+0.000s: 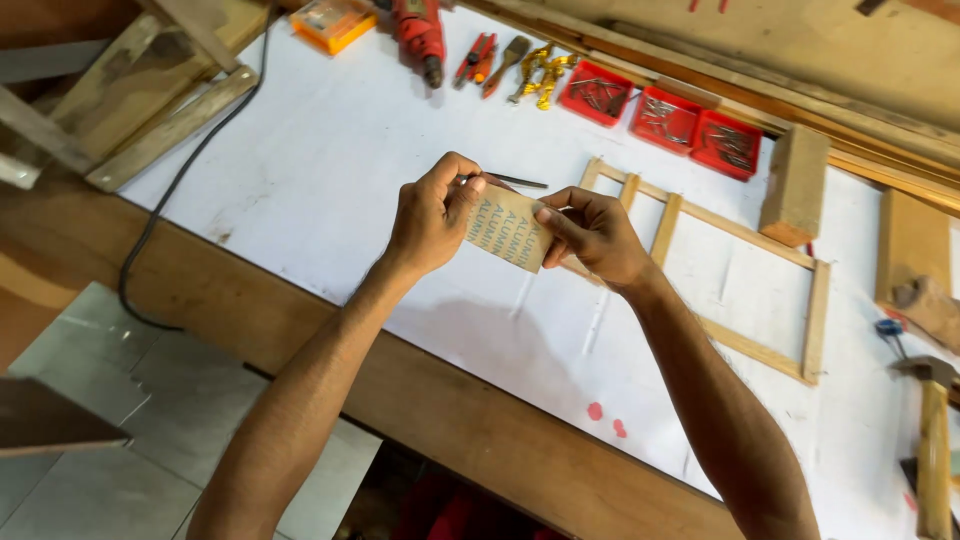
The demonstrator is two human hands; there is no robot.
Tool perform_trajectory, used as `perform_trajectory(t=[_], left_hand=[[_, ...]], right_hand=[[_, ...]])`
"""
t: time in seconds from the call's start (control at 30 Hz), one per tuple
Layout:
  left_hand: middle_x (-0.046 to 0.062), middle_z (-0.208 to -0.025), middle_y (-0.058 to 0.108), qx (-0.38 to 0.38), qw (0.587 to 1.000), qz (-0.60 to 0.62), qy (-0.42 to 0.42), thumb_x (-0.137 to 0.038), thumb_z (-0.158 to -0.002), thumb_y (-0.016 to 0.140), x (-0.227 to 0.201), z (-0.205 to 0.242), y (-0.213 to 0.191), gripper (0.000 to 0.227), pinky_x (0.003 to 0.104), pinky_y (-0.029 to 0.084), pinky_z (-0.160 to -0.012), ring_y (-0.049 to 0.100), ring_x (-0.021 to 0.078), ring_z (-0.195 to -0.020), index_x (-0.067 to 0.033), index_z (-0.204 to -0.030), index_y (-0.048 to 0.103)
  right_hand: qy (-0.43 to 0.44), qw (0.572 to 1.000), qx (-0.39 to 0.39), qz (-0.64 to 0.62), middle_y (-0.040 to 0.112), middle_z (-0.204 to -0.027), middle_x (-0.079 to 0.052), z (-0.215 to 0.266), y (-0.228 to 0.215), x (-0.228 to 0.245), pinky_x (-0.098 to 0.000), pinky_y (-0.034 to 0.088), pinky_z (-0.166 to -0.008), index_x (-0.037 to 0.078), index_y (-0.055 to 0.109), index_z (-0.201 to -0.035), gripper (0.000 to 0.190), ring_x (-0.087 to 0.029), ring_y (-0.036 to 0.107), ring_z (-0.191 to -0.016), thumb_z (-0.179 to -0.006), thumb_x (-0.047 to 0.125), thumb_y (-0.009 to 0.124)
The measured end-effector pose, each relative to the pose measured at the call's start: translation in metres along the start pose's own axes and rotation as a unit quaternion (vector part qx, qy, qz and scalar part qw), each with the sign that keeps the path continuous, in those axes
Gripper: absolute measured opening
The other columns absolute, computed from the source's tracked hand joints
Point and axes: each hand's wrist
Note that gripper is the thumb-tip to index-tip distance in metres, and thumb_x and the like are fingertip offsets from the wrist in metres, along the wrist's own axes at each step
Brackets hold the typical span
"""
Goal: Assembling and measuring components of a small wooden frame.
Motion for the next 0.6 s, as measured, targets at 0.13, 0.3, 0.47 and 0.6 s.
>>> perform_trajectory(t=[0.13,0.3,0.47,0.6], left_hand=[[0.003,-0.055,0.055,-0.033,0.995,-0.054,-0.074,-0.024,-0.107,0.064,0.032,0.016,-0.051,0.018,0.031,0.037,-0.046,0.05,0.0126,-0.048,-0.0064,-0.107,0.064],[0.001,-0.058,0.059,-0.035,0.997,-0.06,-0.019,-0.033,-0.092,0.082,0.094,0.039,-0.083,0.041,0.028,0.042,-0.046,0.055,0.0105,-0.05,-0.0054,-0.116,0.063],[0.006,-0.081,0.069,0.0,0.982,-0.15,-0.112,-0.034,-0.089,0.083,0.122,0.052,-0.088,0.048,0.036,0.053,-0.058,0.066,0.0189,-0.074,-0.0061,-0.122,0.063],[0.013,-0.101,0.064,0.026,0.952,-0.279,-0.127,-0.038,-0.085,0.086,0.142,0.061,-0.084,0.055,0.044,0.056,-0.077,0.062,0.0275,-0.098,-0.0079,-0.124,0.063]], right_hand=[[-0.007,0.998,0.056,0.005,0.074,-0.083,-0.01,-0.048,0.052,-0.014,-0.0256,0.061,-0.057,-0.004,0.067,-0.115,0.032,-0.014,0.072,-0.063,-0.101,0.025,0.066],[0.011,0.995,0.058,0.081,0.073,-0.088,-0.008,-0.089,0.102,-0.038,-0.0281,0.064,-0.058,-0.004,0.066,-0.114,0.027,-0.016,0.074,-0.068,-0.098,0.018,0.066],[-0.06,0.959,0.04,0.275,0.077,-0.089,-0.014,-0.11,0.125,-0.082,-0.0312,0.062,-0.063,0.0,0.071,-0.114,0.023,-0.019,0.076,-0.072,-0.099,0.018,0.069],[-0.159,0.906,-0.001,0.393,0.069,-0.108,-0.018,-0.113,0.135,-0.103,-0.0327,0.066,-0.065,0.004,0.075,-0.11,0.019,-0.022,0.073,-0.075,-0.096,0.017,0.074]])
Point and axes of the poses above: each hand's wrist, its own z-axis away from the middle knuckle, its own y-axis out of the palm, x = y × z
